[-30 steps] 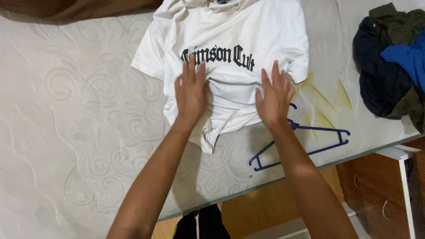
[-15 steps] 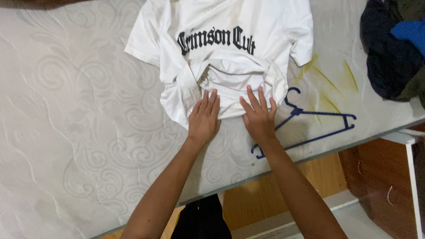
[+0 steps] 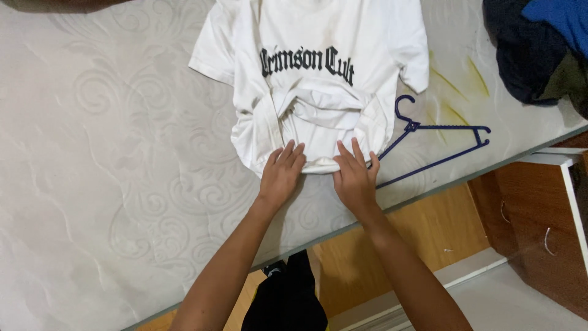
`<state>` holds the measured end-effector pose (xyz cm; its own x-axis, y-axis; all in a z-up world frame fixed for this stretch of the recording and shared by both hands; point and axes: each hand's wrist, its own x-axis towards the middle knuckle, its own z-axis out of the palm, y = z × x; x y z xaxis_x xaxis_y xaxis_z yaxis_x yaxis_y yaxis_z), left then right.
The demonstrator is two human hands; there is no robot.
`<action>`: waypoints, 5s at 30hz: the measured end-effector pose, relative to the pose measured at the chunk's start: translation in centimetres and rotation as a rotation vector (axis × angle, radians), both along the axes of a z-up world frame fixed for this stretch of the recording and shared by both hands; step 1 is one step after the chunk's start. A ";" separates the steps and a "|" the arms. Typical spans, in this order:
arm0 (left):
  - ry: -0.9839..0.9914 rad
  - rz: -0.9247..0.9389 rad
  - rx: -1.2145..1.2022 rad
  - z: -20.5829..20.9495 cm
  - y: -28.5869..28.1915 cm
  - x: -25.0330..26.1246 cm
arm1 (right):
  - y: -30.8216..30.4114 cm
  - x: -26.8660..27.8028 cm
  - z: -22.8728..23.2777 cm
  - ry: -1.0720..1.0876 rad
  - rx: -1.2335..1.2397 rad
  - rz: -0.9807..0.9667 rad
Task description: Hang a blue shirt on a hanger and place it in the closet, then fold a white t-shirt on the bed.
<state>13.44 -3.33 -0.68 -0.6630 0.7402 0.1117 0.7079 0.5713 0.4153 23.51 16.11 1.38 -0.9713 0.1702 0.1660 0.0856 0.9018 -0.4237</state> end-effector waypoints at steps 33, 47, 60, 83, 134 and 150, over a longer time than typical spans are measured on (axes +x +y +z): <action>-0.162 0.368 0.028 2.3 -8.9 -9.3 | 5.2 -8.6 -5.5 -0.205 0.294 -0.129; -0.072 0.271 -0.073 4.2 0.0 -10.8 | 4.9 -10.5 0.2 -0.162 -0.060 -0.018; -0.057 0.334 -0.031 6.3 2.8 -13.5 | 4.3 -15.3 6.0 -0.315 -0.085 -0.094; -0.116 0.374 -0.150 0.4 -0.7 -12.3 | 4.5 -13.3 -2.3 -0.394 0.020 -0.033; -0.181 0.044 -0.096 12.6 -1.4 7.3 | 2.6 7.6 9.2 -0.233 -0.092 -0.088; -0.405 -0.008 -0.087 5.3 19.2 14.7 | 20.8 10.6 5.7 -0.538 0.059 -0.111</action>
<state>28.10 15.90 4.59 -0.6348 0.7407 -0.2201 0.5016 0.6117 0.6117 34.07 36.94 7.07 -0.8988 0.2814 -0.3361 0.3715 0.8960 -0.2432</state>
